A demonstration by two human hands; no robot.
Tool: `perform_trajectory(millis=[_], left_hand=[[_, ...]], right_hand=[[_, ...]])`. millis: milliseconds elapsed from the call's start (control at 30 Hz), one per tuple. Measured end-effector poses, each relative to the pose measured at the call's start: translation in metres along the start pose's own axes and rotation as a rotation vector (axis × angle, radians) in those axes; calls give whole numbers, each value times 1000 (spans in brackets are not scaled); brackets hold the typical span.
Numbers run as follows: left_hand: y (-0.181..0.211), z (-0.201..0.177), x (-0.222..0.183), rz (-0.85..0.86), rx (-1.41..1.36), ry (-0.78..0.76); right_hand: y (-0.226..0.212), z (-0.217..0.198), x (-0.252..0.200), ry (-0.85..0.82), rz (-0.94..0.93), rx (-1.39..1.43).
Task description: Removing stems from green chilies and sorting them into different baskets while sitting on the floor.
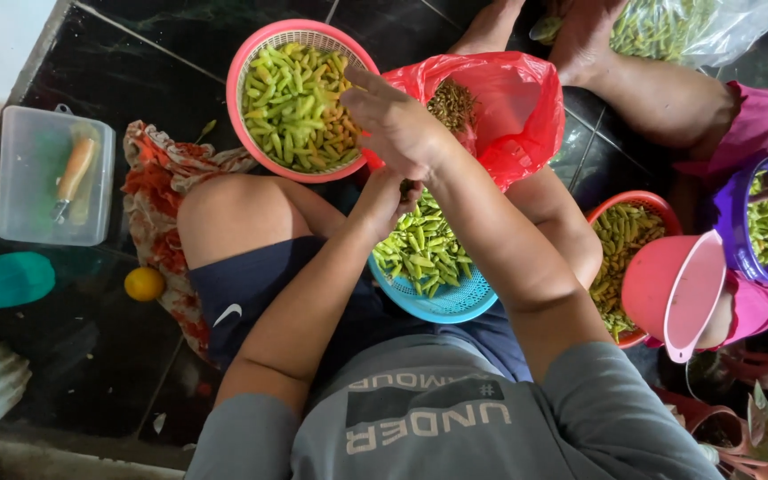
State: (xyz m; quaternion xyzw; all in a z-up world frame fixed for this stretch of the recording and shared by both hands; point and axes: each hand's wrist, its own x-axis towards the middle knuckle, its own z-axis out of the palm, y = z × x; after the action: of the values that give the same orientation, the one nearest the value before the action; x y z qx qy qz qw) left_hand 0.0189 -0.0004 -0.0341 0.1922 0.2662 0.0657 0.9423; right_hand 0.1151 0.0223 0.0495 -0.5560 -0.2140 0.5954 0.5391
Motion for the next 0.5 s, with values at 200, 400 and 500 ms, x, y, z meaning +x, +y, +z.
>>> perform_trajectory(millis=[200, 400, 500], left_hand=[[1, -7, 6, 112, 33, -46], [11, -9, 2, 221, 58, -71], [11, 3, -2, 377, 205, 13]], right_hand=[[-29, 1, -61, -39, -96, -62], [-3, -58, -95, 253, -180, -115], [65, -105, -80, 346, -77, -588]])
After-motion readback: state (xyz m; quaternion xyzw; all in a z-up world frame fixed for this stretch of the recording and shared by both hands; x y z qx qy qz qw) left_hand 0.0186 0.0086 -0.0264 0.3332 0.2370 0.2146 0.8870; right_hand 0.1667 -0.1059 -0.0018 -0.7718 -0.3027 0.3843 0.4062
